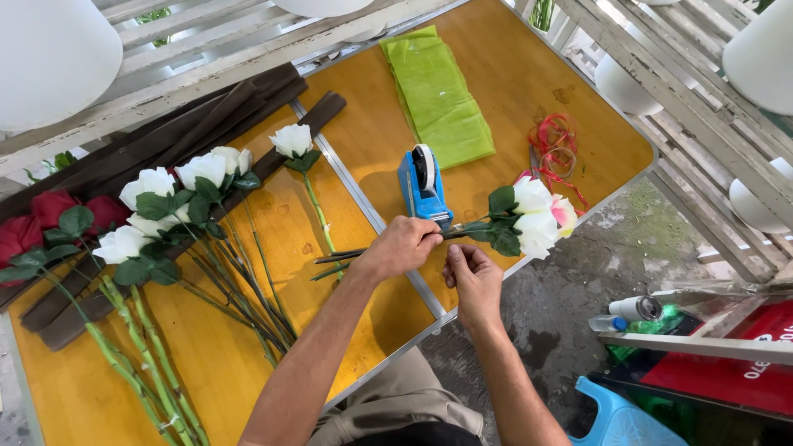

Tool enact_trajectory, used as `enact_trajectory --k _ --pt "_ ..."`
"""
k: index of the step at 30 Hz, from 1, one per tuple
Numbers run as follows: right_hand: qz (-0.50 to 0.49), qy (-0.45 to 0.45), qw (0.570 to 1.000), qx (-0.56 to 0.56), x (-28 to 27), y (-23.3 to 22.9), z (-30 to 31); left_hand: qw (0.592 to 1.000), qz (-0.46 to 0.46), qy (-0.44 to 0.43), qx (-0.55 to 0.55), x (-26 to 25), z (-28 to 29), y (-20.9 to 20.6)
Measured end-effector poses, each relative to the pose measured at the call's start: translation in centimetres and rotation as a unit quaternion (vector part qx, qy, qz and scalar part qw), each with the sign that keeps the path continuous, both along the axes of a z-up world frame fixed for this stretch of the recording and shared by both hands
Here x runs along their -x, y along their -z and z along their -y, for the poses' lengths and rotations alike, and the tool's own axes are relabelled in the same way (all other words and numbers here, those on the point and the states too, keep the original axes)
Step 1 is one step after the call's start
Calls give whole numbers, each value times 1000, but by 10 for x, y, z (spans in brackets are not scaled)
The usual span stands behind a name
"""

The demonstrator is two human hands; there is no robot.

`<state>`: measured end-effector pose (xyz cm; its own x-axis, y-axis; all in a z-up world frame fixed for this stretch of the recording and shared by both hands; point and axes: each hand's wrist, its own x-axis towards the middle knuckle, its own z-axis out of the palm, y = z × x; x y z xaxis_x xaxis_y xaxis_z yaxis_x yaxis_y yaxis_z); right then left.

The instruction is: The person arranges artificial roses on a wooden table, grouping white and pink flowers together. They use a tape dispenser to secure the stems with tape, then trim the excess tape with scissors.

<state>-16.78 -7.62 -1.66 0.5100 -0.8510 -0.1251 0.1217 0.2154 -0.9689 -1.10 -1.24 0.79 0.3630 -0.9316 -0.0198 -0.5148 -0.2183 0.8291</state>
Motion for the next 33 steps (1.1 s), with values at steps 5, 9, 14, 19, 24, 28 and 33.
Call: enact_trajectory --k 5,9,14,19,24,28,33 --pt "32 -1 999 -6 -8 12 1 1000 -25 -5 4 -1 -1 -4" --pt "60 7 998 -27 -22 56 11 999 -46 -10 3 -3 -1 3" --pt "93 29 994 -55 -37 44 12 999 -49 -7 -2 -3 -2 -9" --pt "123 64 984 -113 -40 18 8 998 -59 -5 -7 -5 -4 -18" --pt "111 72 982 -137 -39 40 17 998 -65 -14 -9 -2 -6 -24" --pt "143 45 974 -168 -30 20 7 999 -30 -3 -10 0 -6 -15" --pt "256 0 933 -252 -26 40 6 1000 3 0 -20 2 -5 -14"
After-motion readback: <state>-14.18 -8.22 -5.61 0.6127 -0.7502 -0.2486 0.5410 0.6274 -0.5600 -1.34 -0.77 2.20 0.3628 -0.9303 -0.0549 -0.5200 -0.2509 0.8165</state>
